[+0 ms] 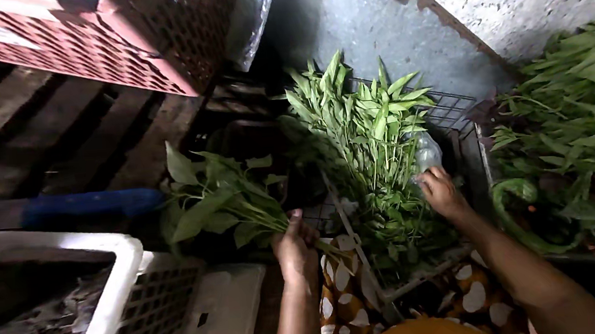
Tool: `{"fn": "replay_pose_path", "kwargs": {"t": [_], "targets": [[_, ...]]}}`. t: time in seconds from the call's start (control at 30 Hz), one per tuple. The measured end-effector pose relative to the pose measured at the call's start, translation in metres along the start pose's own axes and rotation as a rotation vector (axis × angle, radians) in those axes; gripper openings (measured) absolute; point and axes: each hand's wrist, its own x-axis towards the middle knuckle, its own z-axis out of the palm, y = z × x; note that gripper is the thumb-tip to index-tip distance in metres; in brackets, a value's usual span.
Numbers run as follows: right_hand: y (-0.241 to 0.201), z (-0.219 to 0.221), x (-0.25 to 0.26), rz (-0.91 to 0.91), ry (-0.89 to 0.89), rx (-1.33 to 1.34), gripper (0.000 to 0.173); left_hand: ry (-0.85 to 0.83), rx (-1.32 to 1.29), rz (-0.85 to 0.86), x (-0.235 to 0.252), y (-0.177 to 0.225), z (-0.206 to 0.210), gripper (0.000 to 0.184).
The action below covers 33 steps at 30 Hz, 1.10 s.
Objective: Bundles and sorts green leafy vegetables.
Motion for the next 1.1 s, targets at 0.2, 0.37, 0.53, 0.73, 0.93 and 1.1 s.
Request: {"fn": "replay_pose_path", "kwargs": {"t": [0.2,0.37,0.53,0.73,0.93,1.1], "targets": [[-0.007,0.042,-0.017,0.002,-0.274,-0.132,0.028,-0.079,-0.025,-0.123,-0.027,-0.024,0.027,0.015],[-0.070,0.024,-0.020,0.103,-0.116,-0.009,0.033,-0.097,-0.006,-0.227,-0.050,-0.045,0.034,0.010],[-0.154,0.006,-0.053,-0.036,-0.052,0.242,0.030,-0.085,0.141,-0.277,-0.072,-0.071,0.045,0.015],[-0.172,0.017,-0.068,-0.210,0.017,-0.020,0.022,0.039,0.038,-0.170,-0.058,-0.080,0.045,0.011],[-0.155,0.015,-0.059,-0.298,-0.146,-0.037,0.031,0.093,0.042,-0.044,-0.031,-0.045,0.036,0.009],[-0.115,0.007,-0.003,-0.134,-0.620,-0.092,0.041,0.148,0.096,0.100,0.007,-0.022,0.007,0.029]]}}
